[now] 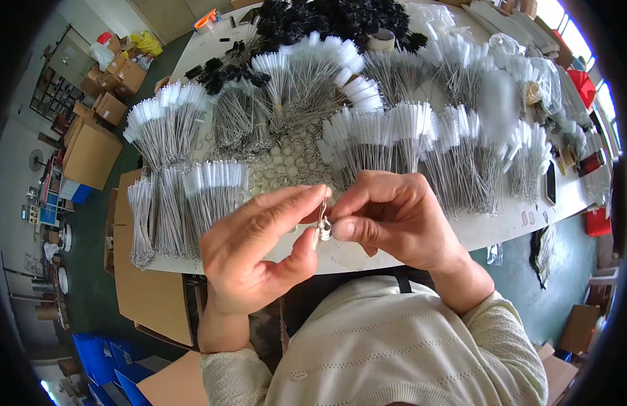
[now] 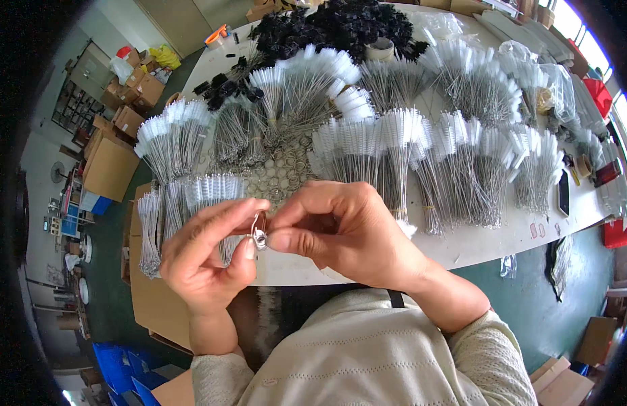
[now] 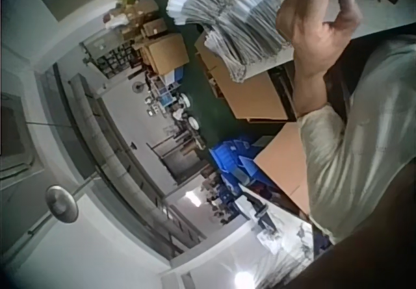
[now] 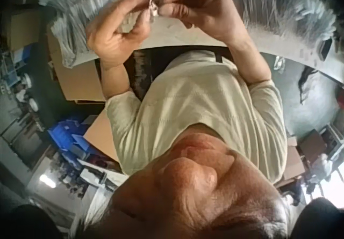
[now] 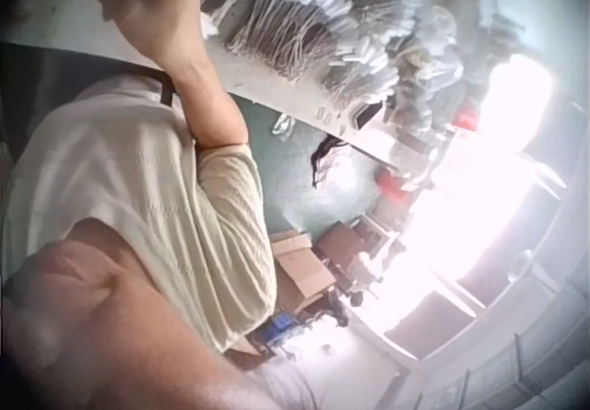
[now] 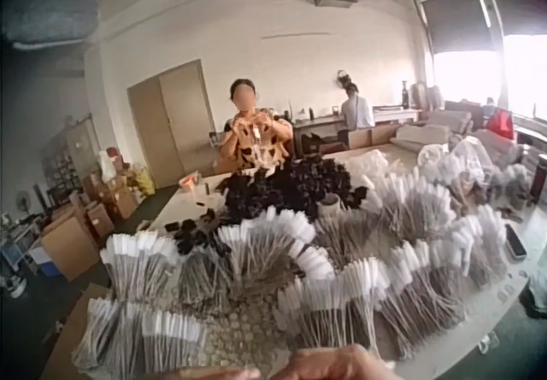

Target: The person assembles brush sets by threading wire brushes onto metal rings by hand and placing the completed sets into a cardboard box.

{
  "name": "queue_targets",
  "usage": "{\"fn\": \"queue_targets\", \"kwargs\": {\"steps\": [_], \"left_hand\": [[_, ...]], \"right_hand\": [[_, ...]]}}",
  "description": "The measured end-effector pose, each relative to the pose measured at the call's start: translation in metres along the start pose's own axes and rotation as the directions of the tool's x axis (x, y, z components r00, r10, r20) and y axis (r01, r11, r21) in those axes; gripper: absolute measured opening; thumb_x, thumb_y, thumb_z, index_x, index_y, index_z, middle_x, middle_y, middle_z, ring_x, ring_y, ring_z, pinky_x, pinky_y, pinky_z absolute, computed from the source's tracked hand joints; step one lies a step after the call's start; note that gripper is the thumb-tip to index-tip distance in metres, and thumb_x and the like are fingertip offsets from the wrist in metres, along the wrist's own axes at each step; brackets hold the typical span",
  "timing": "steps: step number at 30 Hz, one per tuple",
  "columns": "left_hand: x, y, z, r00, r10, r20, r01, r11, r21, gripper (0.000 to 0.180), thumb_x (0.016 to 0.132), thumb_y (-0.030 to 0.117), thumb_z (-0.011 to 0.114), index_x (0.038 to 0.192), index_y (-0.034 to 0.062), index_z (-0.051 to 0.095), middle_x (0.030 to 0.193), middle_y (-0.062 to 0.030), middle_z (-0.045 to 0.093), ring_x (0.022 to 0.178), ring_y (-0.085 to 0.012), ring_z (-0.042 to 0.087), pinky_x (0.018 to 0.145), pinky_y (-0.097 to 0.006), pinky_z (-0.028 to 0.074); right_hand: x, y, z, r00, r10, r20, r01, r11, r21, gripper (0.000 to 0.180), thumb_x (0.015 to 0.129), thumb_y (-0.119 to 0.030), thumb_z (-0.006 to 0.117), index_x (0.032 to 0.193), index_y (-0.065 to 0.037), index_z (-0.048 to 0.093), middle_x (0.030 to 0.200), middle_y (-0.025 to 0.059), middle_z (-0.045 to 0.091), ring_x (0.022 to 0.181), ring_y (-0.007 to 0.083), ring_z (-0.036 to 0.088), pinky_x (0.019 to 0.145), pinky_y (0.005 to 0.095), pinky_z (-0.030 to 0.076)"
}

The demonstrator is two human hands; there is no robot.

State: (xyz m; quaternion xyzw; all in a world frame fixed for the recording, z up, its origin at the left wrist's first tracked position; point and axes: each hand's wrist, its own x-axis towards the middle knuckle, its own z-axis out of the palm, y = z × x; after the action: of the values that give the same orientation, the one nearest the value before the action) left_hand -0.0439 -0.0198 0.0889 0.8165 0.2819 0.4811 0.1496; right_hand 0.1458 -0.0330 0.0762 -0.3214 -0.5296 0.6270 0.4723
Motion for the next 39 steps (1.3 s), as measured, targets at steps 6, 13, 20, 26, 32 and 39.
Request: {"fn": "queue_targets", "kwargs": {"steps": [6, 13, 20, 26, 32, 39], "left_hand": [[0.027, 0.003, -0.004, 0.978, -0.055, 0.201, 0.061, 0.998, -0.027, 0.022, 0.077, 0.003, 0.064, 0.098, -0.0032, 0.064, 0.092, -0.0124, 0.064, 0.075, -0.0159, 0.063, 0.066, -0.024, 0.052], [0.024, -0.002, 0.005, 0.815, -0.457, 0.355, 0.572, 0.733, -0.369, 0.009, 0.088, 0.011, 0.058, 0.088, 0.0023, 0.059, 0.075, 0.0002, 0.055, 0.064, -0.0058, 0.049, 0.058, -0.019, 0.04], [0.031, 0.014, 0.009, 0.904, -0.265, 0.335, 0.263, 0.963, 0.052, 0.012, 0.088, 0.009, 0.056, 0.097, 0.0009, 0.055, 0.073, -0.0059, 0.056, 0.064, -0.0114, 0.054, 0.061, -0.026, 0.046], [0.018, 0.0, 0.004, 0.763, -0.528, 0.373, 0.646, 0.603, -0.468, 0.011, 0.09, 0.012, 0.055, 0.092, 0.0015, 0.057, 0.073, -0.0022, 0.058, 0.06, -0.0071, 0.053, 0.055, -0.02, 0.044], [0.033, 0.01, -0.011, 0.828, -0.428, 0.361, 0.465, 0.885, -0.018, 0.014, 0.092, 0.011, 0.051, 0.09, -0.0007, 0.059, 0.079, -0.0063, 0.06, 0.068, -0.0126, 0.058, 0.061, -0.024, 0.046], [0.013, -0.002, -0.002, 0.825, -0.547, 0.142, 0.435, 0.454, -0.778, 0.017, 0.09, 0.013, 0.053, 0.087, -0.0021, 0.059, 0.093, -0.0109, 0.06, 0.092, -0.0201, 0.059, 0.087, -0.032, 0.044]], "right_hand": [[-0.002, -0.002, -0.013, 0.969, -0.246, 0.037, 0.243, 0.908, -0.342, 0.011, 0.082, -0.008, 0.065, 0.088, 0.001, 0.062, 0.079, 0.0016, 0.056, 0.068, 0.0054, 0.053, 0.057, 0.0201, 0.043], [-0.011, -0.003, -0.02, 0.994, -0.111, 0.013, 0.111, 0.991, -0.071, 0.011, 0.084, -0.007, 0.063, 0.09, 0.001, 0.061, 0.08, 0.001, 0.056, 0.071, 0.0046, 0.052, 0.06, 0.0188, 0.043], [-0.005, -0.006, -0.03, 1.0, 0.011, 0.003, -0.011, 1.0, 0.013, 0.015, 0.086, -0.012, 0.062, 0.093, 0.001, 0.06, 0.076, -0.0014, 0.058, 0.065, 0.0016, 0.048, 0.055, 0.0171, 0.04], [0.0, 0.002, -0.023, 0.998, 0.008, 0.066, -0.011, 0.999, 0.034, 0.017, 0.086, -0.014, 0.062, 0.095, 0.001, 0.06, 0.071, -0.002, 0.056, 0.061, 0.0016, 0.047, 0.052, 0.0178, 0.039], [0.01, 0.004, -0.017, 0.999, 0.0, 0.044, -0.001, 1.0, 0.001, 0.014, 0.086, -0.011, 0.062, 0.093, 0.001, 0.06, 0.073, -0.0011, 0.057, 0.061, 0.0029, 0.049, 0.052, 0.0184, 0.041], [0.015, 0.025, 0.018, 0.957, -0.28, -0.074, 0.277, 0.96, -0.046, 0.009, 0.084, -0.002, 0.061, 0.091, 0.002, 0.059, 0.084, 0.0038, 0.053, 0.067, 0.0079, 0.057, 0.059, 0.0204, 0.047]]}}
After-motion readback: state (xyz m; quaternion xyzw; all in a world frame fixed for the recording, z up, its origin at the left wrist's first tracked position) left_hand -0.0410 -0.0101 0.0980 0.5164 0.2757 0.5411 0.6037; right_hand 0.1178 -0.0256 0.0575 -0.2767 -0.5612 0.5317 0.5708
